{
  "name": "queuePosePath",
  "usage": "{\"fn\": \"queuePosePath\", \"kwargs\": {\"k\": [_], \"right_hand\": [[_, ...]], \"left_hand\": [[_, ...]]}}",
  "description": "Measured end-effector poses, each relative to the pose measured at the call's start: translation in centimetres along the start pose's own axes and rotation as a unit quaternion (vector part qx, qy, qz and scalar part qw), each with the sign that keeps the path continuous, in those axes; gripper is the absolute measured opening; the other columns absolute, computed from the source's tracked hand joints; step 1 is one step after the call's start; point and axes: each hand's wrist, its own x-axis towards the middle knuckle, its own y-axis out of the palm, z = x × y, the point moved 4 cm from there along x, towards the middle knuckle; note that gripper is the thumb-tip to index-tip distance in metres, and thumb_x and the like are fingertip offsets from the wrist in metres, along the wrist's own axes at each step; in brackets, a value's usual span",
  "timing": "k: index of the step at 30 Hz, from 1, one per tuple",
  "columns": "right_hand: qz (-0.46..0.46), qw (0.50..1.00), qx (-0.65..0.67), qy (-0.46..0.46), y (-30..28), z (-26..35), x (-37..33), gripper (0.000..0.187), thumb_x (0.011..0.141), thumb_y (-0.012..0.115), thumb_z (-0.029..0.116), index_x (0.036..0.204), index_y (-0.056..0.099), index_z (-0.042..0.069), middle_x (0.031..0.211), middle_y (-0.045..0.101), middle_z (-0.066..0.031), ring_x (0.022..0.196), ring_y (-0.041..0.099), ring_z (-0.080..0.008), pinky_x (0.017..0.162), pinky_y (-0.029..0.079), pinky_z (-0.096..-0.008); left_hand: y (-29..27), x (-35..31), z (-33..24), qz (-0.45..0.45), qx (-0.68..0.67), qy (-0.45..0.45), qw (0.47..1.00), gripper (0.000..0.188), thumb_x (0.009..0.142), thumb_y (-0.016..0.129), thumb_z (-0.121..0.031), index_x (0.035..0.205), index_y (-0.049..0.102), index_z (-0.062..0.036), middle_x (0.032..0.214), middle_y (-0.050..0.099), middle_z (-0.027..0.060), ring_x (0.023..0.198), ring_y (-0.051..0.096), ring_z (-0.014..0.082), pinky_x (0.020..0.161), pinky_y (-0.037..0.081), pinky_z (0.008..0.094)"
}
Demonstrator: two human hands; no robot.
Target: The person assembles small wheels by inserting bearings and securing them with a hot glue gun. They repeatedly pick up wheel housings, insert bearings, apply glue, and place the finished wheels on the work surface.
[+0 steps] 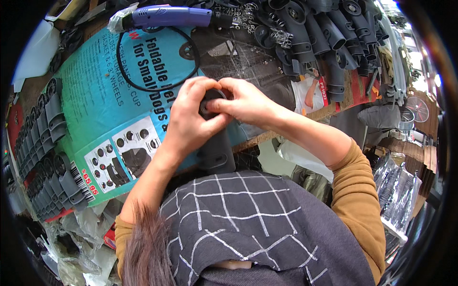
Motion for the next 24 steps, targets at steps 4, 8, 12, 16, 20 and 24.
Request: {"fn": "queuePosePath", "kwargs": {"k": [4, 8, 12, 16, 20, 24], "right_hand": [[0.019, 0.999, -0.003, 0.025, -0.1, -0.5, 0.1, 0.042, 0.082, 0.077, 0.026, 0.108, 0.061, -0.002, 0.089, 0.064, -0.0105, 0.079, 0.062, -0.0145, 0.064, 0.051, -0.0282], [0.008, 0.999, 0.041, -0.010, 0.0, -0.5, -0.1, 0.045, 0.078, 0.078, 0.032, 0.103, 0.060, -0.002, 0.090, 0.064, -0.0107, 0.081, 0.061, -0.0155, 0.068, 0.050, -0.0295], [0.030, 0.998, 0.056, 0.027, 0.0, -0.7, -0.1, 0.051, 0.077, 0.078, 0.036, 0.105, 0.060, -0.002, 0.091, 0.063, -0.0113, 0.081, 0.060, -0.0156, 0.067, 0.049, -0.0306], [0.037, 0.999, -0.037, -0.012, -0.2, -0.2, 0.1, 0.050, 0.077, 0.078, 0.037, 0.103, 0.059, -0.002, 0.087, 0.062, -0.0101, 0.077, 0.060, -0.0158, 0.065, 0.049, -0.0310], [0.027, 0.999, 0.029, 0.018, -0.2, -0.4, 0.1, 0.049, 0.077, 0.078, 0.035, 0.103, 0.058, -0.001, 0.086, 0.062, -0.0093, 0.077, 0.059, -0.0151, 0.064, 0.049, -0.0310], [0.024, 0.999, -0.016, 0.017, 0.3, 0.0, -0.8, 0.049, 0.077, 0.079, 0.033, 0.105, 0.058, -0.002, 0.089, 0.063, -0.0110, 0.080, 0.060, -0.0151, 0.066, 0.050, -0.0306]], "left_hand": [[-0.1, 0.0, 0.1, 0.026, -0.010, 0.003, 1.000, 0.051, 0.066, 0.082, -0.020, 0.109, 0.061, -0.0034, 0.108, 0.061, 0.0141, 0.110, 0.055, 0.0317, 0.092, 0.049, 0.0403], [-0.1, 0.1, 0.3, 0.003, -0.003, 0.002, 1.000, 0.050, 0.065, 0.080, -0.016, 0.109, 0.060, -0.0033, 0.108, 0.060, 0.0140, 0.109, 0.055, 0.0313, 0.092, 0.049, 0.0399], [0.0, 0.0, 0.4, 0.026, -0.008, 0.003, 1.000, 0.050, 0.063, 0.080, -0.015, 0.107, 0.060, -0.0039, 0.109, 0.059, 0.0133, 0.106, 0.056, 0.0301, 0.092, 0.047, 0.0391], [-0.1, -0.1, 0.6, 0.030, -0.024, -0.026, 0.999, 0.053, 0.063, 0.081, -0.016, 0.109, 0.059, -0.0041, 0.111, 0.058, 0.0133, 0.108, 0.056, 0.0305, 0.093, 0.046, 0.0394], [0.2, 0.2, 0.7, 0.013, -0.018, -0.002, 1.000, 0.052, 0.063, 0.081, -0.018, 0.109, 0.059, -0.0040, 0.110, 0.058, 0.0137, 0.109, 0.056, 0.0311, 0.094, 0.047, 0.0393], [-0.3, -0.7, 0.0, 0.046, -0.009, 0.003, 0.999, 0.051, 0.063, 0.081, -0.014, 0.109, 0.059, -0.0039, 0.108, 0.060, 0.0129, 0.107, 0.057, 0.0286, 0.092, 0.048, 0.0373]]}}
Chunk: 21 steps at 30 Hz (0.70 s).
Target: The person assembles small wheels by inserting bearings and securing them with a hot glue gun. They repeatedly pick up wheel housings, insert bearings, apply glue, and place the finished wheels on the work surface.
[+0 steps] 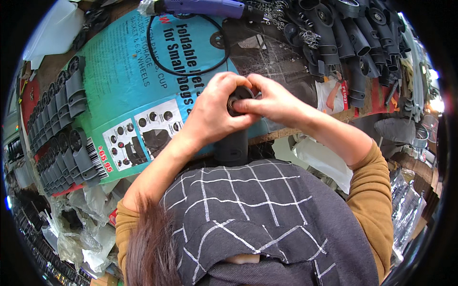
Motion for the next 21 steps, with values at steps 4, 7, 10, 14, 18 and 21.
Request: {"fn": "queuePosePath", "kwargs": {"k": [4, 7, 10, 14, 18, 21], "right_hand": [[0.006, 0.999, 0.041, -0.004, 1.2, 0.4, -0.4, 0.052, 0.076, 0.078, 0.034, 0.106, 0.057, -0.003, 0.092, 0.065, -0.0136, 0.083, 0.063, -0.0181, 0.070, 0.052, -0.0324], [-0.009, 1.000, 0.017, -0.014, 1.2, 0.2, 0.1, 0.052, 0.076, 0.078, 0.033, 0.106, 0.058, -0.003, 0.093, 0.065, -0.0144, 0.084, 0.063, -0.0194, 0.071, 0.052, -0.0332], [-0.028, 0.998, 0.049, -0.017, 1.2, -0.4, 0.8, 0.051, 0.075, 0.079, 0.032, 0.106, 0.059, -0.003, 0.093, 0.065, -0.0146, 0.084, 0.064, -0.0200, 0.071, 0.052, -0.0338], [-0.026, 0.997, 0.078, -0.010, 1.2, -0.6, 0.7, 0.052, 0.072, 0.081, 0.034, 0.104, 0.062, -0.003, 0.092, 0.065, -0.0126, 0.083, 0.063, -0.0179, 0.069, 0.051, -0.0323], [-0.023, 0.996, 0.087, 0.003, 1.3, 0.1, 0.4, 0.052, 0.075, 0.080, 0.035, 0.102, 0.061, -0.004, 0.088, 0.064, -0.0119, 0.075, 0.062, -0.0158, 0.065, 0.052, -0.0304], [0.040, 0.991, 0.125, 0.032, 1.2, 0.3, -0.1, 0.054, 0.087, 0.069, 0.048, 0.111, 0.059, 0.001, 0.095, 0.061, -0.0062, 0.083, 0.058, -0.0115, 0.069, 0.049, -0.0268]], "left_hand": [[-0.4, -1.1, 0.1, -0.013, -0.023, -0.068, 0.997, 0.052, 0.062, 0.080, -0.013, 0.108, 0.059, -0.0039, 0.105, 0.061, 0.0111, 0.099, 0.061, 0.0275, 0.088, 0.049, 0.0358], [-0.2, -0.6, 0.3, -0.034, 0.006, -0.028, 0.999, 0.051, 0.062, 0.079, -0.014, 0.108, 0.059, -0.0041, 0.102, 0.061, 0.0121, 0.096, 0.061, 0.0283, 0.086, 0.050, 0.0366], [0.0, -0.1, 0.7, -0.040, 0.035, -0.031, 0.998, 0.051, 0.061, 0.079, -0.018, 0.106, 0.059, -0.0044, 0.101, 0.062, 0.0126, 0.096, 0.061, 0.0293, 0.086, 0.049, 0.0375], [-0.6, -0.3, -0.3, -0.012, 0.079, -0.045, 0.996, 0.061, 0.059, 0.084, -0.026, 0.110, 0.059, -0.0057, 0.109, 0.059, 0.0130, 0.105, 0.056, 0.0310, 0.091, 0.046, 0.0411], [-1.4, -0.8, -1.6, -0.014, 0.230, -0.064, 0.971, 0.065, 0.059, 0.083, -0.033, 0.115, 0.059, -0.0073, 0.115, 0.055, 0.0128, 0.112, 0.049, 0.0327, 0.097, 0.040, 0.0428], [-1.6, -0.4, -1.4, -0.046, 0.165, -0.038, 0.985, 0.068, 0.061, 0.083, -0.034, 0.118, 0.057, -0.0074, 0.113, 0.056, 0.0104, 0.111, 0.047, 0.0299, 0.099, 0.038, 0.0416]]}}
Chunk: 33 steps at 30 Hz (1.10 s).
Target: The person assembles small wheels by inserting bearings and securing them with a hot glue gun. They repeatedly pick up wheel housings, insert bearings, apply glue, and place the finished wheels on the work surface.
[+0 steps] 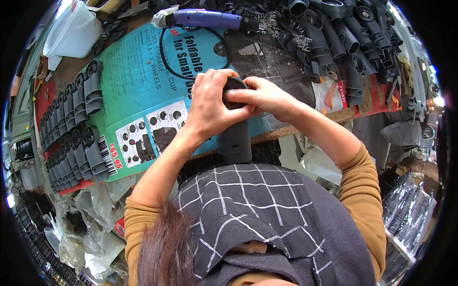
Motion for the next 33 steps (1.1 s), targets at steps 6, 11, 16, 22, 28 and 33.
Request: {"fn": "queuePosePath", "kwargs": {"k": [6, 11, 16, 22, 28, 33], "right_hand": [[0.002, 0.998, 0.050, -0.039, -0.3, 0.1, -1.0, 0.073, 0.091, 0.044, 0.072, 0.121, 0.058, 0.006, 0.112, 0.059, -0.0057, 0.095, 0.058, -0.0159, 0.082, 0.050, -0.0343], [-0.266, 0.884, -0.283, -0.259, 0.4, 1.7, -2.4, 0.055, 0.091, 0.065, 0.043, 0.128, 0.056, 0.003, 0.113, 0.057, -0.0151, 0.099, 0.057, -0.0272, 0.086, 0.048, -0.0392], [-0.281, 0.768, -0.380, -0.433, 1.6, 3.0, -1.5, 0.044, 0.084, 0.073, 0.021, 0.124, 0.061, 0.005, 0.108, 0.059, -0.0150, 0.101, 0.057, -0.0321, 0.088, 0.047, -0.0389], [-0.207, 0.860, -0.323, -0.337, -0.2, 4.4, 0.9, 0.018, 0.079, 0.073, 0.007, 0.094, 0.065, 0.002, 0.092, 0.065, -0.0118, 0.077, 0.065, -0.0219, 0.070, 0.053, -0.0328], [-0.243, 0.808, -0.318, -0.432, 2.2, 6.6, -1.8, 0.013, 0.078, 0.073, 0.007, 0.085, 0.063, 0.002, 0.083, 0.065, -0.0100, 0.079, 0.065, -0.0253, 0.073, 0.052, -0.0350], [-0.166, 0.769, -0.389, -0.480, 6.1, 5.4, -0.5, 0.011, 0.079, 0.069, 0.008, 0.084, 0.059, 0.005, 0.080, 0.062, -0.0100, 0.080, 0.060, -0.0310, 0.072, 0.048, -0.0400]], "left_hand": [[-1.1, -2.0, 2.2, -0.087, -0.064, 0.000, 0.994, 0.065, 0.064, 0.085, -0.033, 0.120, 0.058, -0.0120, 0.120, 0.046, 0.0100, 0.116, 0.041, 0.0263, 0.101, 0.036, 0.0372], [-4.1, -4.7, 4.8, -0.057, -0.180, -0.076, 0.979, 0.058, 0.072, 0.078, -0.020, 0.127, 0.059, -0.0132, 0.116, 0.052, 0.0081, 0.103, 0.051, 0.0188, 0.093, 0.043, 0.0318], [-6.7, -7.6, 7.0, -0.067, -0.225, -0.138, 0.962, 0.049, 0.083, 0.053, -0.012, 0.131, 0.058, -0.0048, 0.123, 0.060, 0.0124, 0.113, 0.054, 0.0226, 0.098, 0.042, 0.0332], [-6.3, -8.6, 5.4, -0.117, 0.029, -0.087, 0.989, 0.071, 0.076, 0.074, -0.030, 0.136, 0.050, -0.0015, 0.134, 0.053, 0.0185, 0.125, 0.047, 0.0338, 0.108, 0.035, 0.0421], [-1.4, -7.0, 3.3, -0.193, -0.034, -0.140, 0.971, 0.083, 0.075, 0.077, -0.032, 0.139, 0.040, 0.0068, 0.132, 0.046, 0.0253, 0.123, 0.043, 0.0397, 0.107, 0.034, 0.0468], [-0.7, -7.1, 3.5, -0.200, -0.050, -0.157, 0.966, 0.084, 0.073, 0.079, -0.033, 0.137, 0.041, 0.0074, 0.131, 0.046, 0.0259, 0.122, 0.043, 0.0399, 0.106, 0.035, 0.0473]]}}
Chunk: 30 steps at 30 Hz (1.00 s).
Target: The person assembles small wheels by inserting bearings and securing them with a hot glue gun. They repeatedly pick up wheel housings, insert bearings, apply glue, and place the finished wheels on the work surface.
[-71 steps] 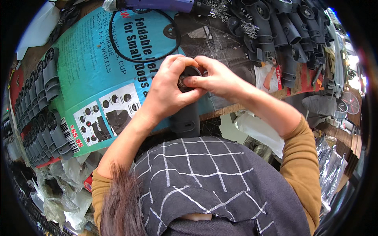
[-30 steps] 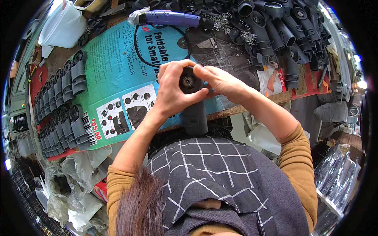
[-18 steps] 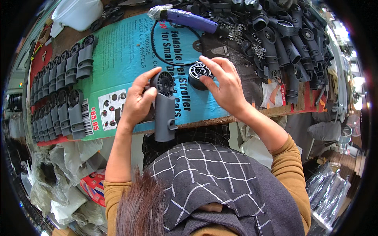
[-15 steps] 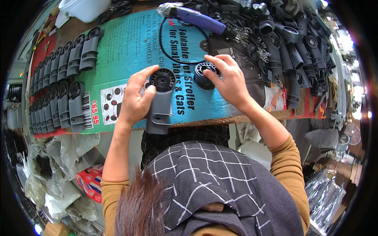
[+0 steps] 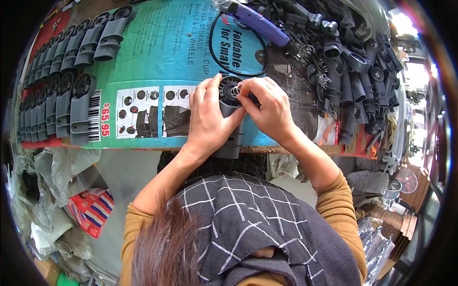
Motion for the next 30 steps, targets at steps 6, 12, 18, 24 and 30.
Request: {"fn": "queuePosePath", "kwargs": {"k": [6, 12, 18, 24, 30], "right_hand": [[0.018, 0.998, -0.063, -0.008, 0.8, -0.4, 0.5, 0.014, 0.078, 0.072, 0.013, 0.087, 0.062, 0.009, 0.085, 0.065, -0.0058, 0.090, 0.061, -0.0254, 0.084, 0.043, -0.0375], [-0.035, 0.995, -0.079, 0.045, -3.5, -1.3, -0.5, 0.039, 0.073, 0.079, 0.022, 0.107, 0.065, 0.009, 0.106, 0.068, -0.0052, 0.104, 0.060, -0.0252, 0.095, 0.038, -0.0386], [-0.003, 0.984, 0.017, 0.177, -4.2, -4.3, -2.7, 0.033, 0.084, 0.074, 0.015, 0.114, 0.065, 0.005, 0.095, 0.070, -0.0064, 0.086, 0.066, -0.0202, 0.079, 0.052, -0.0311], [-0.066, 0.788, 0.522, 0.320, -4.2, -1.1, -3.7, 0.027, 0.101, 0.056, 0.019, 0.116, 0.059, -0.002, 0.101, 0.066, -0.0047, 0.090, 0.065, -0.0105, 0.077, 0.055, -0.0248], [0.063, 0.996, 0.063, 0.030, -6.3, 2.7, -2.4, 0.052, 0.075, 0.072, -0.006, 0.124, 0.062, 0.008, 0.130, 0.056, -0.0142, 0.113, 0.061, -0.0286, 0.094, 0.051, -0.0373]], "left_hand": [[-0.6, 0.4, 0.1, 0.021, -0.009, 0.000, 1.000, 0.085, 0.072, 0.080, -0.033, 0.137, 0.042, 0.0074, 0.134, 0.044, 0.0251, 0.124, 0.042, 0.0394, 0.107, 0.035, 0.0476], [-1.4, 0.4, 0.6, 0.057, -0.077, -0.038, 0.995, 0.083, 0.073, 0.079, -0.033, 0.137, 0.043, 0.0048, 0.136, 0.041, 0.0232, 0.127, 0.040, 0.0380, 0.110, 0.033, 0.0460], [-3.8, 1.5, -1.6, 0.001, -0.067, 0.011, 0.998, 0.058, 0.078, 0.076, -0.026, 0.127, 0.056, -0.0014, 0.122, 0.055, 0.0159, 0.115, 0.049, 0.0300, 0.097, 0.040, 0.0400], [-2.4, 1.5, -4.6, 0.107, -0.328, -0.024, 0.938, 0.052, 0.090, 0.070, -0.024, 0.130, 0.053, 0.0044, 0.113, 0.065, 0.0140, 0.102, 0.064, 0.0195, 0.085, 0.052, 0.0306], [-2.7, 1.7, -4.3, 0.128, -0.337, -0.025, 0.932, 0.039, 0.091, 0.068, -0.015, 0.125, 0.059, 0.0010, 0.105, 0.068, 0.0117, 0.094, 0.066, 0.0154, 0.081, 0.053, 0.0272]]}}
